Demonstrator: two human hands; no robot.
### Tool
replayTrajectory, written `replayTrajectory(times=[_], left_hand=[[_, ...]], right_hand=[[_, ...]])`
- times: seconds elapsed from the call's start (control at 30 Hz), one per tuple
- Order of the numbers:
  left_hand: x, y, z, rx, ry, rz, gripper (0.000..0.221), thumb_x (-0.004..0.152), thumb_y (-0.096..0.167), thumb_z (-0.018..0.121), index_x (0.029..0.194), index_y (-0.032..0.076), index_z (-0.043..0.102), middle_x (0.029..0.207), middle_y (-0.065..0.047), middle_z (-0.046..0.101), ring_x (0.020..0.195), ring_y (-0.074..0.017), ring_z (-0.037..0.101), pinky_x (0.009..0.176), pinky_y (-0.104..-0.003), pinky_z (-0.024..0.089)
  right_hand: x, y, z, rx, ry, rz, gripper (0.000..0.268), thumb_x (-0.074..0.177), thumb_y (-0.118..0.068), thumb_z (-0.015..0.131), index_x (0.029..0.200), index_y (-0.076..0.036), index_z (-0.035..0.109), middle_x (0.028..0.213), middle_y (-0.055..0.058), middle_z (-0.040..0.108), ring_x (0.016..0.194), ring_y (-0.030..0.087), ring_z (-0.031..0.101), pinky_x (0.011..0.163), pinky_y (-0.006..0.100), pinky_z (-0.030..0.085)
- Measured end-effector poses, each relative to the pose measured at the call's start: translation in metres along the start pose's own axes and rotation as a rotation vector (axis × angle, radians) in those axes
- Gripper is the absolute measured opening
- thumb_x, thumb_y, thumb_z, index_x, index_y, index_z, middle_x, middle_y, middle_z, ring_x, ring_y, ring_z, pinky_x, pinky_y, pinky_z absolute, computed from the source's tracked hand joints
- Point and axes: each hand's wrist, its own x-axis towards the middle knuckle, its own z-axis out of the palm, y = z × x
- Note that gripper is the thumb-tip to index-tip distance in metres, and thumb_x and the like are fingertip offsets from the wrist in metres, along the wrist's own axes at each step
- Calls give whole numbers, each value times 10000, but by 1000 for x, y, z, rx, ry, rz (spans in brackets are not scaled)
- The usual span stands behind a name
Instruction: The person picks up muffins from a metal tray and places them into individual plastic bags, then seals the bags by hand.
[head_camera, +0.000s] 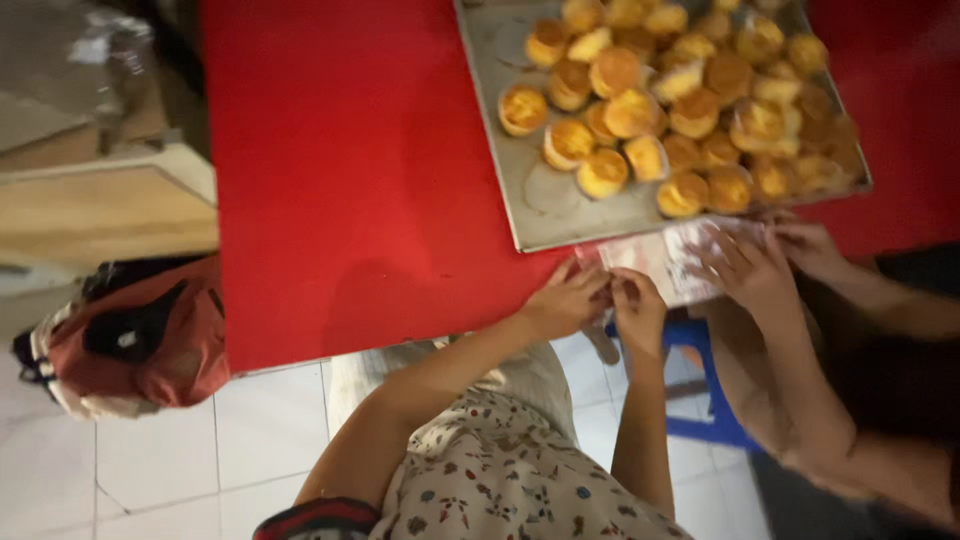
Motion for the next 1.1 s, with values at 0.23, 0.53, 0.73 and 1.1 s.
replayTrajectory(times=[0.23,0.53,0.73,1.1], left_hand=[[-2,-4,3,244,348,58,185,803,355,522,924,267,630,1206,-13,522,1222,-216,437,969,-557,329],[-8,-4,12,244,170,107,310,741,446,614,1007,293,649,1306,-43,484,1273,-208,414,1021,-532,373],[-7,-5,12,189,58,110,266,768,395,590,1009,297,646,1295,-32,512,1301,-223,360,1019,-568,374],[-5,-5,2,177,-46,113,238,787,365,578,986,267,665,1286,-38,518,1313,-242,325,996,-552,366]], right_hand=[[18,30,5,-157,-19,101,129,890,-177,620,990,-112,669,928,81,663,866,233,626,801,314,471],[20,44,11,-359,24,175,149,866,-182,584,969,-203,689,807,54,661,769,245,614,767,350,447],[20,45,18,-424,37,297,124,881,-283,598,951,-232,686,701,60,635,675,270,602,674,387,446],[26,36,20,-484,-2,377,134,875,-292,561,937,-250,672,684,51,638,695,302,613,661,420,453]])
